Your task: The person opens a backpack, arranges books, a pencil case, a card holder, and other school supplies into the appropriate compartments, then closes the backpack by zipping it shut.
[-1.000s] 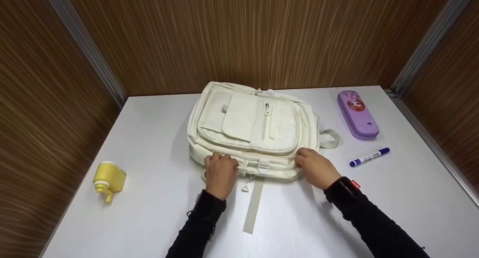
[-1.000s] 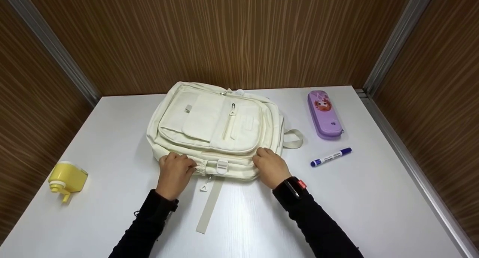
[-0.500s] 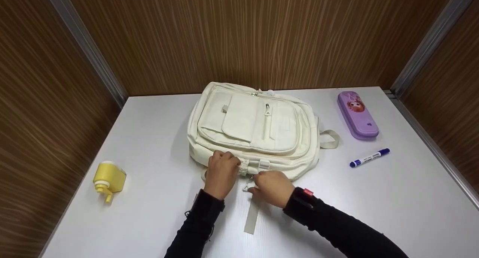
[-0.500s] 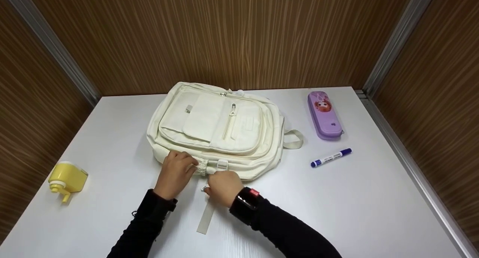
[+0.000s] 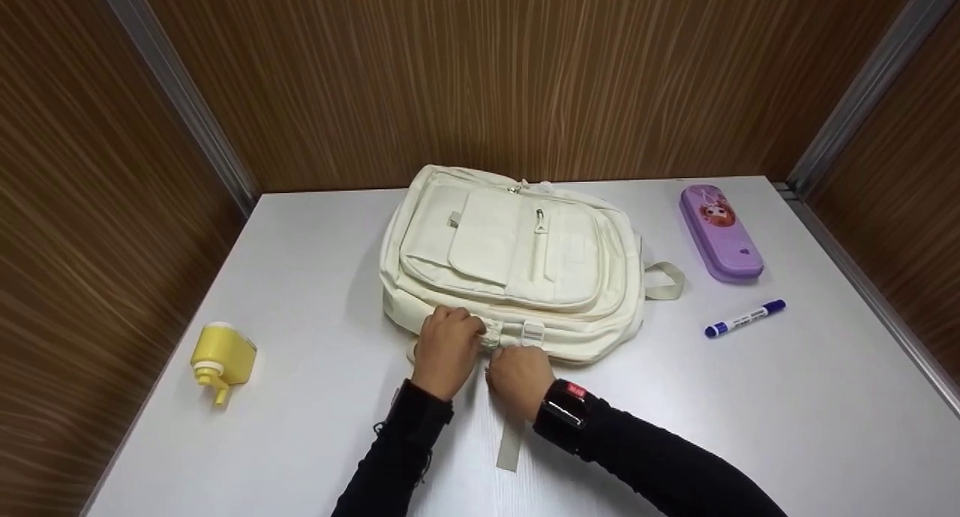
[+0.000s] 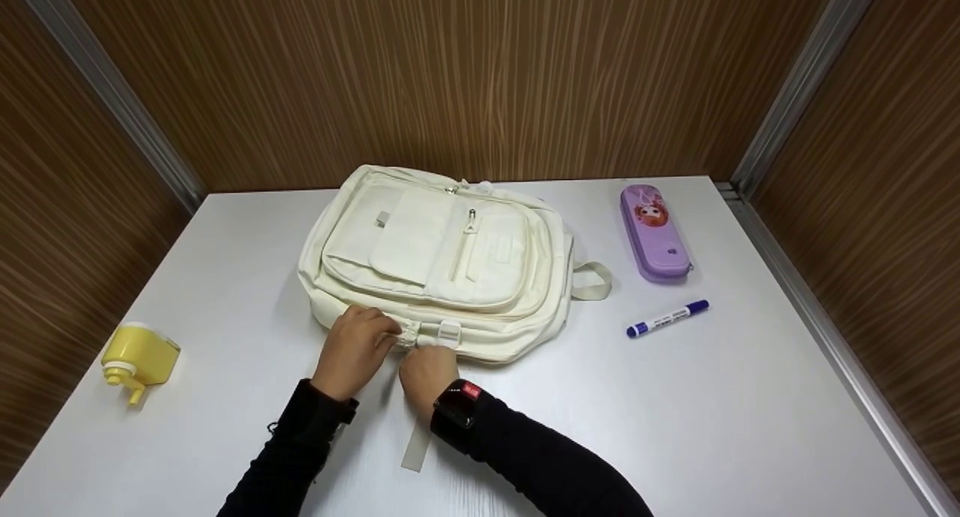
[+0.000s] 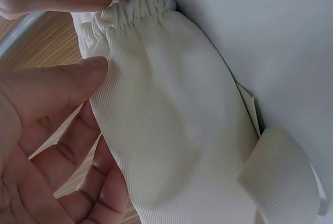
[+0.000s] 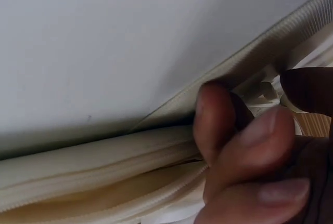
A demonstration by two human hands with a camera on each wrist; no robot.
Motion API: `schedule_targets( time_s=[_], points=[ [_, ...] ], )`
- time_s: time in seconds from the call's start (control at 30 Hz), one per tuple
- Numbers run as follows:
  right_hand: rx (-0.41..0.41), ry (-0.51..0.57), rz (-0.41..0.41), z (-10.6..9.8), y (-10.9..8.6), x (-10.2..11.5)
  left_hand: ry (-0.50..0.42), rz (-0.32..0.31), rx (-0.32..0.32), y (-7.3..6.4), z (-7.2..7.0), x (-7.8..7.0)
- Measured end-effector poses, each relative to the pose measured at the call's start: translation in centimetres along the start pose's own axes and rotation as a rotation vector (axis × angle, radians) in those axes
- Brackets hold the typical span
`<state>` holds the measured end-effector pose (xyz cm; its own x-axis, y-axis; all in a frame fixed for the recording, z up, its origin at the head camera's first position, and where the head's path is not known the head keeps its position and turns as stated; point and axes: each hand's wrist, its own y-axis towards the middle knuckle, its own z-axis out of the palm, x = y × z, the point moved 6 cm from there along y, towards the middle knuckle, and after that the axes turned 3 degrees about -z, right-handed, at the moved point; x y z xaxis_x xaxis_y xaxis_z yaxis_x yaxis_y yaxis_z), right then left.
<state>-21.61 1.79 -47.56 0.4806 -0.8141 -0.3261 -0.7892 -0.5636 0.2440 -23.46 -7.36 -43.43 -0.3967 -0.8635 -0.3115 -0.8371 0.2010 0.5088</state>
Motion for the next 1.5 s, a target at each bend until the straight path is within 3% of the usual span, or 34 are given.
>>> schedule_targets(
  time_s=[0.2, 0.43, 0.6, 0.8, 1.17, 1.5],
  points=[
    [-0.009, -0.063, 0.022, 0.6, -0.2, 0.7, 0.017, 0.017, -0.020, 0.0, -0.2, -0.1],
    [0.080, -0.081, 0.029, 1.1, 0.1, 1.0, 0.020, 0.010, -0.017, 0.0, 0.0, 0.0],
    [0.041, -0.084, 0.028, 1.2, 0.3, 0.9, 0.025, 0.014, -0.019, 0.0, 0.0, -0.1],
    [0.052, -0.076, 0.045, 1.3, 0.5, 0.6, 0.026, 0.020, -0.023, 0.0, 0.0, -0.2],
    [-0.064, 0.065, 0.035, 0.1, -0.7, -0.9, 0.034, 0.028, -0.039, 0.0, 0.0, 0.0],
    [0.092, 0.435, 0.000, -1.8, -2.6, -4.7, 0.028, 0.024, -0.034, 0.1, 0.1, -0.1]
  ],
)
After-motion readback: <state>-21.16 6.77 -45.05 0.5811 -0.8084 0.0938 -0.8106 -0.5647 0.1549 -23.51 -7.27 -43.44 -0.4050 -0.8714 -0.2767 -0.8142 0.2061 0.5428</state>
